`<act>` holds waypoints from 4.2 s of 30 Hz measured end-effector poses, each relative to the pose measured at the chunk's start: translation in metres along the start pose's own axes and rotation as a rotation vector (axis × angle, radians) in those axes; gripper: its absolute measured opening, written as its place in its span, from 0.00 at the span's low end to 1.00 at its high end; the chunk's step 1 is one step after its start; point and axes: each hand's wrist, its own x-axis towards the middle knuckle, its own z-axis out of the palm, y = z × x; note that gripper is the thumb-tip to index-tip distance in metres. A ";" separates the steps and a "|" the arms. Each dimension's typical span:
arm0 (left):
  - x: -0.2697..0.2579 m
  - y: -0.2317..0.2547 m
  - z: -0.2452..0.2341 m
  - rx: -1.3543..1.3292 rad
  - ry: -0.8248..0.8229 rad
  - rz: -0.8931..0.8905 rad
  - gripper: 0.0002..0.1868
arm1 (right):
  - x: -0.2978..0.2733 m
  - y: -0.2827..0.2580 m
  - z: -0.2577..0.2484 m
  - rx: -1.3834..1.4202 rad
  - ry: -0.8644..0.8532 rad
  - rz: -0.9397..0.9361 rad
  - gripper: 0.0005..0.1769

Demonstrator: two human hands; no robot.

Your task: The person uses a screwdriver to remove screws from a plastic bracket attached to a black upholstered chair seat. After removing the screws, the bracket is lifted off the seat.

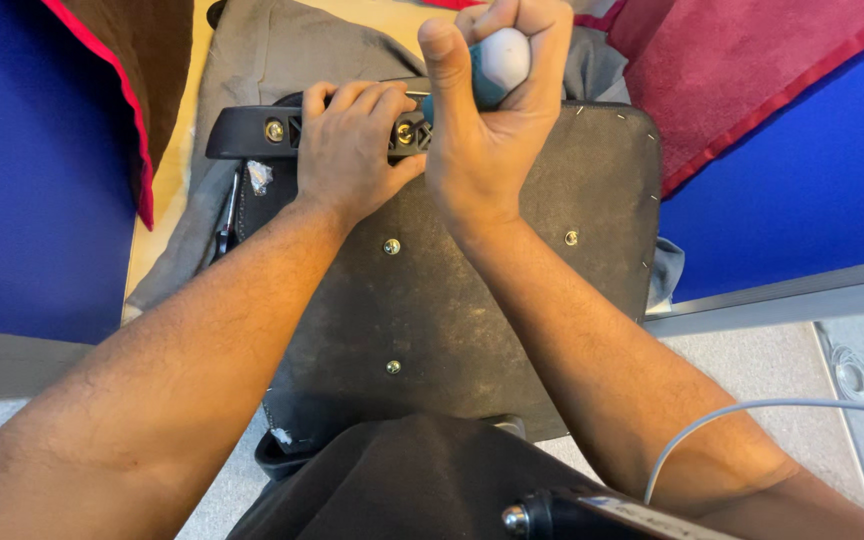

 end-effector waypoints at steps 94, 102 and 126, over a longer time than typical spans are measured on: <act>-0.002 -0.005 0.002 -0.189 0.111 0.044 0.09 | 0.032 -0.011 -0.020 0.240 -0.342 0.168 0.25; -0.004 -0.006 0.008 -0.146 0.138 0.037 0.08 | -0.006 -0.037 -0.002 -0.077 -0.160 0.025 0.15; -0.003 -0.005 0.001 -0.129 0.106 0.043 0.08 | 0.015 -0.036 -0.017 0.220 -0.397 0.213 0.30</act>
